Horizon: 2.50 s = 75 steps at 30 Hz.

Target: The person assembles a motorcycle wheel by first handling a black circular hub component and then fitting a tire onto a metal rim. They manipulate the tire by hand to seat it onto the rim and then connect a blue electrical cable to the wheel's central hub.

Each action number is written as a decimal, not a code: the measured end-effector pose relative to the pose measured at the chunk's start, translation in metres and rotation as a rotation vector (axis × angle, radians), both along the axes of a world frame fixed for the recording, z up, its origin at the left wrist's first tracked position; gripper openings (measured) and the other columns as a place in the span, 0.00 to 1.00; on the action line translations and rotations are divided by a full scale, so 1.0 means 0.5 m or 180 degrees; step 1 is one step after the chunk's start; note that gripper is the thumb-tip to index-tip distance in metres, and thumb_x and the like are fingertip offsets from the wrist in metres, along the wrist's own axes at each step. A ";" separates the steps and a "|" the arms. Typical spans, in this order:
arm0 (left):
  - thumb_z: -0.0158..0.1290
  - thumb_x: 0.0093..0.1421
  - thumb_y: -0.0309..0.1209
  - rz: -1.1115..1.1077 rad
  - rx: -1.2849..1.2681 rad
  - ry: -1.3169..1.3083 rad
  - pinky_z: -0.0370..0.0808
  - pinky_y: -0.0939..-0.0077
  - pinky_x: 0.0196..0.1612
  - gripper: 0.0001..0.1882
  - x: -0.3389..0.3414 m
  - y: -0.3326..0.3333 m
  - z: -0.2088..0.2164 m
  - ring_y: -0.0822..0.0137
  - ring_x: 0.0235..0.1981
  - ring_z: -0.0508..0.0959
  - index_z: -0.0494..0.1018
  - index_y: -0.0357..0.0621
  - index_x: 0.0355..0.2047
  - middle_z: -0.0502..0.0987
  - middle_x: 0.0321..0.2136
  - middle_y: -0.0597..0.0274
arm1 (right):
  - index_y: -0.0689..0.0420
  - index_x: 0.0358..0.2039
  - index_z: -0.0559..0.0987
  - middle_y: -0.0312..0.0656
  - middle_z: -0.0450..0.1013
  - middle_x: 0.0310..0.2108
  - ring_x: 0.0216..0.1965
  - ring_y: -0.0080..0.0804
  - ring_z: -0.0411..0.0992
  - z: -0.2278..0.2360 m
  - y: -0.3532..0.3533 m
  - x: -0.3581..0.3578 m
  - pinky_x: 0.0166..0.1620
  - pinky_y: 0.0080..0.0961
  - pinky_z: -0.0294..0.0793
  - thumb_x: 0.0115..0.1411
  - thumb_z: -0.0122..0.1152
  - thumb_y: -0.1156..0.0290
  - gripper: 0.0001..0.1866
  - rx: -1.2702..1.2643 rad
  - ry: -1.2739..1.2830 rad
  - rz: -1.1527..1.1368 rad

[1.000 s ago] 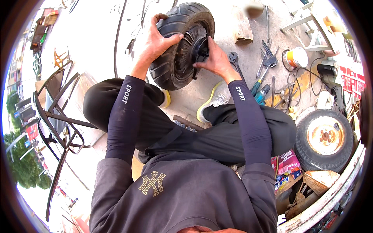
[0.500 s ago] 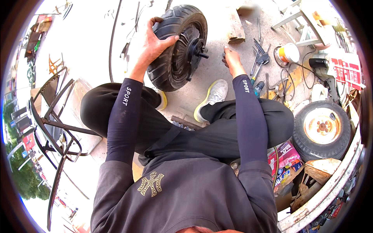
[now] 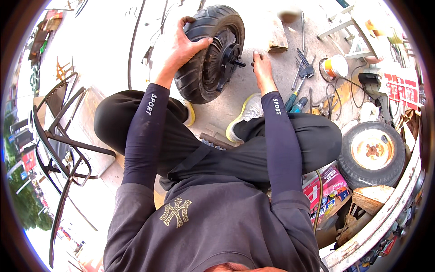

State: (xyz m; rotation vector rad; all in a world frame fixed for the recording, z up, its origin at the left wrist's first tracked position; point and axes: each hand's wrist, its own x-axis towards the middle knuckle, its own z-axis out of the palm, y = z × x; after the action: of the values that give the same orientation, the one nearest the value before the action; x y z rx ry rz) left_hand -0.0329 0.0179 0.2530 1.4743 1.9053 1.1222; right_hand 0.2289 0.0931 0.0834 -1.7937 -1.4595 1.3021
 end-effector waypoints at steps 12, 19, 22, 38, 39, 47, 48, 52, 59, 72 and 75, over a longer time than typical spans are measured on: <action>0.71 0.43 0.49 0.0009 0.0021 0.0210 0.69 0.64 0.60 0.47 0.007 0.007 -0.003 0.52 0.55 0.74 0.64 0.40 0.59 0.72 0.53 0.43 | 0.60 0.66 0.66 0.48 0.66 0.65 0.65 0.41 0.64 0.059 -0.062 -0.022 0.65 0.42 0.56 0.71 0.31 0.38 0.40 -0.0931 0.1748 -0.0154; 0.71 0.44 0.47 -0.0049 0.0110 0.0111 0.71 0.65 0.58 0.46 0.001 0.024 -0.023 0.56 0.53 0.76 0.64 0.39 0.58 0.73 0.52 0.45 | 0.58 0.65 0.67 0.41 0.68 0.64 0.64 0.36 0.64 -0.054 -0.165 -0.062 0.62 0.43 0.58 0.71 0.32 0.41 0.37 -0.1416 0.1843 -0.0455; 0.71 0.41 0.45 -0.0017 0.0143 -0.0050 0.70 0.61 0.57 0.43 0.012 0.031 -0.026 0.53 0.53 0.73 0.66 0.40 0.55 0.71 0.50 0.45 | 0.60 0.63 0.69 0.45 0.70 0.61 0.60 0.35 0.68 -0.047 -0.195 -0.072 0.58 0.38 0.62 0.71 0.33 0.41 0.37 -0.1312 0.1876 -0.0844; 0.61 0.58 0.39 0.0321 0.0102 -0.1406 0.74 0.68 0.53 0.30 0.057 0.012 -0.007 0.61 0.49 0.76 0.68 0.37 0.57 0.75 0.49 0.46 | 0.66 0.63 0.65 0.51 0.73 0.55 0.54 0.40 0.74 0.339 -0.100 -0.002 0.51 0.31 0.73 0.70 0.53 0.52 0.33 -0.0026 0.1485 -0.0365; 0.60 0.59 0.37 0.0394 0.0074 -0.1609 0.74 0.69 0.52 0.28 0.065 -0.002 0.002 0.63 0.49 0.76 0.68 0.37 0.57 0.75 0.48 0.47 | 0.67 0.65 0.63 0.53 0.71 0.58 0.57 0.42 0.72 0.351 -0.100 -0.020 0.54 0.33 0.72 0.70 0.52 0.50 0.36 0.0024 0.1313 -0.0019; 0.42 0.71 0.45 0.0914 0.0699 -0.1711 0.62 0.57 0.64 0.31 0.212 -0.075 0.026 0.41 0.60 0.68 0.61 0.27 0.60 0.67 0.57 0.32 | 0.78 0.66 0.53 0.72 0.57 0.65 0.69 0.59 0.56 0.358 -0.062 -0.118 0.69 0.38 0.55 0.65 0.50 0.36 0.53 0.0840 0.0359 0.1094; 0.42 0.71 0.47 0.0819 0.0708 -0.1568 0.57 0.56 0.67 0.34 0.230 -0.087 0.003 0.40 0.65 0.63 0.58 0.25 0.62 0.61 0.62 0.31 | 0.78 0.66 0.54 0.72 0.58 0.64 0.68 0.59 0.58 0.354 -0.078 -0.122 0.68 0.39 0.57 0.64 0.53 0.37 0.53 0.0985 0.0160 0.0976; 0.41 0.71 0.46 0.0070 0.0441 -0.1205 0.47 0.55 0.72 0.38 0.270 -0.145 0.011 0.41 0.73 0.47 0.48 0.27 0.69 0.46 0.70 0.32 | 0.77 0.64 0.58 0.72 0.62 0.61 0.64 0.58 0.63 0.369 -0.069 -0.093 0.65 0.39 0.63 0.54 0.65 0.35 0.59 0.0872 -0.0416 0.0807; 0.49 0.67 0.39 -0.0340 0.0428 -0.1258 0.52 0.56 0.72 0.36 0.281 -0.159 -0.001 0.41 0.71 0.51 0.52 0.27 0.67 0.51 0.69 0.33 | 0.73 0.62 0.65 0.65 0.67 0.58 0.61 0.59 0.66 0.367 -0.042 -0.074 0.62 0.42 0.65 0.55 0.68 0.41 0.50 0.1677 -0.1248 0.0888; 0.44 0.71 0.36 0.0371 0.0030 -0.1446 0.66 0.60 0.62 0.23 0.251 -0.147 -0.051 0.49 0.60 0.69 0.62 0.33 0.60 0.67 0.55 0.42 | 0.71 0.62 0.66 0.63 0.69 0.57 0.60 0.56 0.68 0.363 -0.024 -0.112 0.62 0.40 0.66 0.55 0.67 0.40 0.50 0.1667 -0.1218 0.0591; 0.43 0.72 0.41 0.0368 0.0234 -0.1378 0.64 0.60 0.64 0.29 0.221 -0.111 -0.023 0.48 0.63 0.66 0.58 0.31 0.64 0.63 0.62 0.39 | 0.74 0.60 0.66 0.65 0.68 0.57 0.60 0.58 0.67 0.357 -0.043 -0.116 0.63 0.42 0.65 0.59 0.65 0.44 0.46 0.1653 -0.0882 0.0465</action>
State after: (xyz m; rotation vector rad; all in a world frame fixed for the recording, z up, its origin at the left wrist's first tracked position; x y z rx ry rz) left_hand 0.0777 -0.0374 0.2413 1.0556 1.6730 1.4424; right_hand 0.1707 0.0717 0.2619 -1.5752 -1.8964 0.6554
